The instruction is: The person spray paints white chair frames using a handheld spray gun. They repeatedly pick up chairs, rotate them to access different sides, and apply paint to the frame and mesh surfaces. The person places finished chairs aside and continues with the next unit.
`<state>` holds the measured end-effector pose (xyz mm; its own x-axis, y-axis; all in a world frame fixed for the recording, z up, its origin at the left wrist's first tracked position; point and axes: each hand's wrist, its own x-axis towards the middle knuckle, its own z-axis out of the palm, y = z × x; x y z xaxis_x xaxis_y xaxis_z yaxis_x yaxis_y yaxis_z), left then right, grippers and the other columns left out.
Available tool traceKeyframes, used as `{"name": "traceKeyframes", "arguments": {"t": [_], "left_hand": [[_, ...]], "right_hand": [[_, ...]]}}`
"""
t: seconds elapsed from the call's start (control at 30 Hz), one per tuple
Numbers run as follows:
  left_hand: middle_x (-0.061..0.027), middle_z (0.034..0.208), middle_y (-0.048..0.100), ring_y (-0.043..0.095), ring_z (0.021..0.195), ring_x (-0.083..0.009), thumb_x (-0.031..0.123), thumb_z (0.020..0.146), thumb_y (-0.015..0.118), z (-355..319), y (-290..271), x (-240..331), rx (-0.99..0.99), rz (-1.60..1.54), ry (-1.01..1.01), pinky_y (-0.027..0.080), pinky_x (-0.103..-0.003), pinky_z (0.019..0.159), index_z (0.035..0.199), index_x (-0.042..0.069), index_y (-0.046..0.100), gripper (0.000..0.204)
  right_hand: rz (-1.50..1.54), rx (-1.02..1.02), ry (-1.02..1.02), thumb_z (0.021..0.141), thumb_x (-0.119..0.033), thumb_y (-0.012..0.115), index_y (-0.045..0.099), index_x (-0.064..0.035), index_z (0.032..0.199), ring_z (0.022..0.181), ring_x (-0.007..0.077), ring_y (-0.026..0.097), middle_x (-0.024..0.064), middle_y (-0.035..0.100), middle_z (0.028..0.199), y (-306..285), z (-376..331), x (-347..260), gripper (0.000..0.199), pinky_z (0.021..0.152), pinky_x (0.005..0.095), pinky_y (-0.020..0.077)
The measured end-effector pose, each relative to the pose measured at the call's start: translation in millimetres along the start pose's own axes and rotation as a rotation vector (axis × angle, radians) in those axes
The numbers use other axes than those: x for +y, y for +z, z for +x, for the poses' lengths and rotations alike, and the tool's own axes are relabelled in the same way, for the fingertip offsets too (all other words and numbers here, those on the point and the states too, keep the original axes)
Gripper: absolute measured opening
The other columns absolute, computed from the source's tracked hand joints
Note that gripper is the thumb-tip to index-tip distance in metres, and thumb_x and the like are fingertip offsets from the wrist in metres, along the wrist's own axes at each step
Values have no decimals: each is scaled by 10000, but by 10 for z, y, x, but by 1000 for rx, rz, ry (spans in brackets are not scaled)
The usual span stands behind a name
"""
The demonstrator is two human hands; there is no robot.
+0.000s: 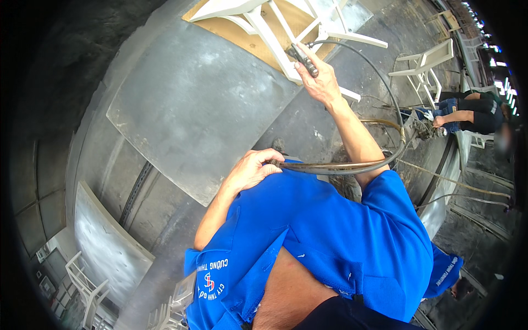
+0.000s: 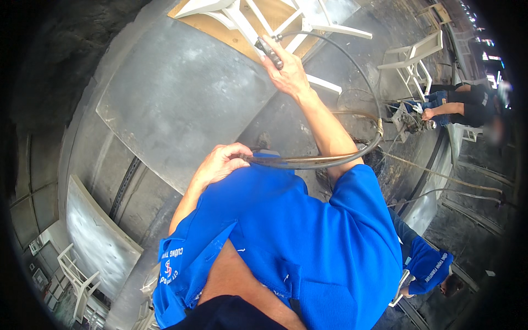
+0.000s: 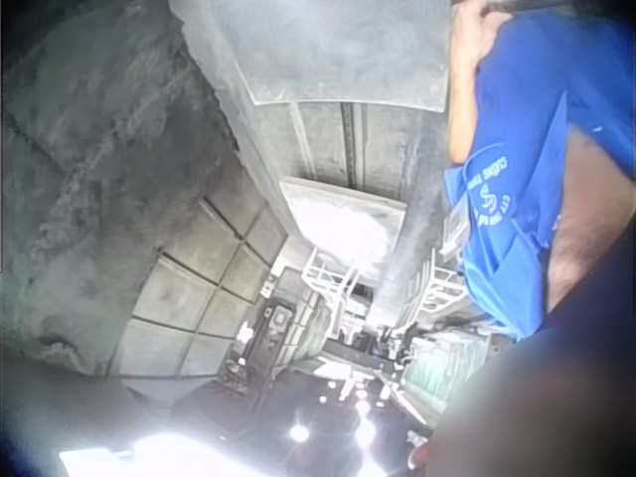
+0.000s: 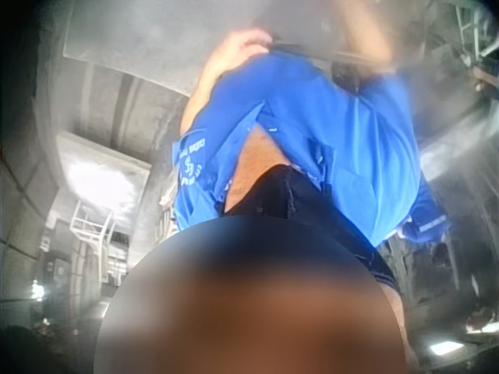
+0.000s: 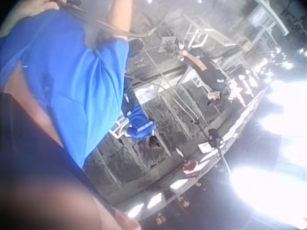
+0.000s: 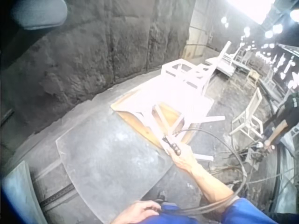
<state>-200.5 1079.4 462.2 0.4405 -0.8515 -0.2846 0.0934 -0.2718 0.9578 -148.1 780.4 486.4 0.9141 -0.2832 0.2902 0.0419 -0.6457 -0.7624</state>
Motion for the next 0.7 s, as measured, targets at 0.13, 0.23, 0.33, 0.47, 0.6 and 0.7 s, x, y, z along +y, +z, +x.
{"name": "traceKeyframes", "arguments": {"t": [0.13, 0.23, 0.33, 0.47, 0.6, 0.7], "left_hand": [[-119, 1030, 770, 707, 899, -245, 178, 886, 818, -9, 64, 23, 1, 7, -6, 546, -385, 818, 1143, 65, 721, 297], [-128, 1058, 772, 720, 941, -265, 178, 891, 812, 10, 101, 51, -8, 32, 22, 548, -389, 836, 1145, 60, 718, 296], [-136, 1087, 772, 732, 989, -280, 182, 891, 811, 59, 130, 77, -22, 44, 9, 553, -391, 853, 1148, 56, 715, 301], [-142, 1101, 771, 736, 1013, -285, 175, 894, 809, 121, 170, 102, -47, 45, -35, 559, -391, 867, 1154, 54, 712, 302], [-147, 1097, 770, 735, 998, -285, 161, 897, 810, 175, 233, 121, -30, 38, -9, 562, -389, 857, 1156, 54, 711, 297], [-148, 1085, 773, 736, 990, -278, 155, 898, 811, 232, 292, 139, -21, 43, -18, 564, -389, 854, 1153, 53, 712, 291]], "right_hand": [[-15, -48, 167, 998, -246, 695, 570, -186, 1492, 1215, 377, 681, 204, 704, 1310, -31, -303, 244, 513, 1014, 415, 526], [-95, -51, 206, 1001, -257, 689, 566, -199, 1495, 1232, 382, 671, 214, 701, 1307, -99, -546, 425, 513, 1022, 422, 520], [-127, -72, 306, 1000, -269, 687, 557, -215, 1503, 1252, 383, 658, 214, 697, 1317, -217, -733, 563, 522, 1033, 430, 511], [-140, -116, 453, 1014, -269, 674, 522, -219, 1534, 1349, 362, 599, 205, 665, 1390, -347, -850, 677, 544, 1102, 418, 472], [-129, -120, 470, 1015, -270, 674, 523, -227, 1535, 1341, 360, 606, 198, 666, 1392, -391, -825, 699, 543, 1098, 420, 476], [-41, -99, 403, 1014, -256, 676, 528, -212, 1533, 1301, 327, 636, 181, 685, 1371, -382, -726, 632, 542, 1080, 401, 484]]}}
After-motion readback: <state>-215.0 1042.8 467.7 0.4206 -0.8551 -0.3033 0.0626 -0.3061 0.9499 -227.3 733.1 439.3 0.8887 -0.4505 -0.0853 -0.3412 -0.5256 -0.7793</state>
